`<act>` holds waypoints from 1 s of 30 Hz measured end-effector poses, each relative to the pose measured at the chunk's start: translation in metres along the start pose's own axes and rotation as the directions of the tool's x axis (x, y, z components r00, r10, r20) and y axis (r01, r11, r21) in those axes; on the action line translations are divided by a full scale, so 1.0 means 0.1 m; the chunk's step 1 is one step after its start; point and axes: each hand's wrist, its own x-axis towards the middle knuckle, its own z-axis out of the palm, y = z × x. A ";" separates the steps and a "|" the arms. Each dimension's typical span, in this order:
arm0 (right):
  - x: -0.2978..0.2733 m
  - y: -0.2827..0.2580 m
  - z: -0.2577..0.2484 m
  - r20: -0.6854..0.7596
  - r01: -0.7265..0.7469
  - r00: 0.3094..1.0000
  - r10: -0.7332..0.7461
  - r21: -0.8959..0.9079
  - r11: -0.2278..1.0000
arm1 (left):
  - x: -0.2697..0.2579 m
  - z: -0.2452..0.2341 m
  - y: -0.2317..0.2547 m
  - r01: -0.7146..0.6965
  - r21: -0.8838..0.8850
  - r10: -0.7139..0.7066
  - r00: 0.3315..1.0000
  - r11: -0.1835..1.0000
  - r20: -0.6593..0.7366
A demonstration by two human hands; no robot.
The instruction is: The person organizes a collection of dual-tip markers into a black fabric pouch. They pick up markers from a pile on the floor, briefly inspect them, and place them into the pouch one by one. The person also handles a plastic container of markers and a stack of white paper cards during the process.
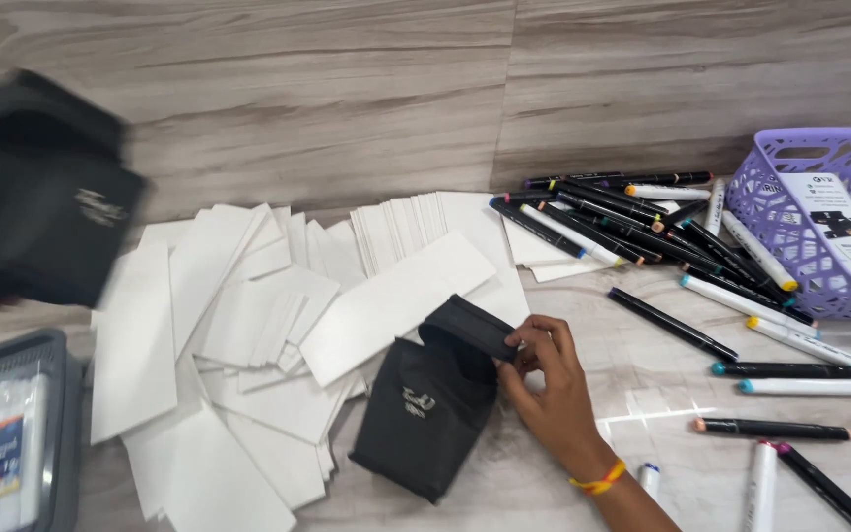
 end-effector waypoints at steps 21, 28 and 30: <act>0.10 0.20 -0.13 -0.005 -0.189 0.974 0.224 0.519 0.834 | -3.58 2.00 2.92 -0.727 0.089 0.471 0.527 0.680 0.708; 0.28 0.45 -0.38 -0.171 -0.053 0.979 0.110 0.307 0.950 | -3.35 1.96 3.07 -0.718 0.105 0.448 0.534 0.688 0.717; 0.42 0.53 -0.54 -0.218 -0.097 0.963 0.158 0.265 0.959 | -3.29 1.86 3.19 -0.694 0.060 0.482 0.557 0.718 0.676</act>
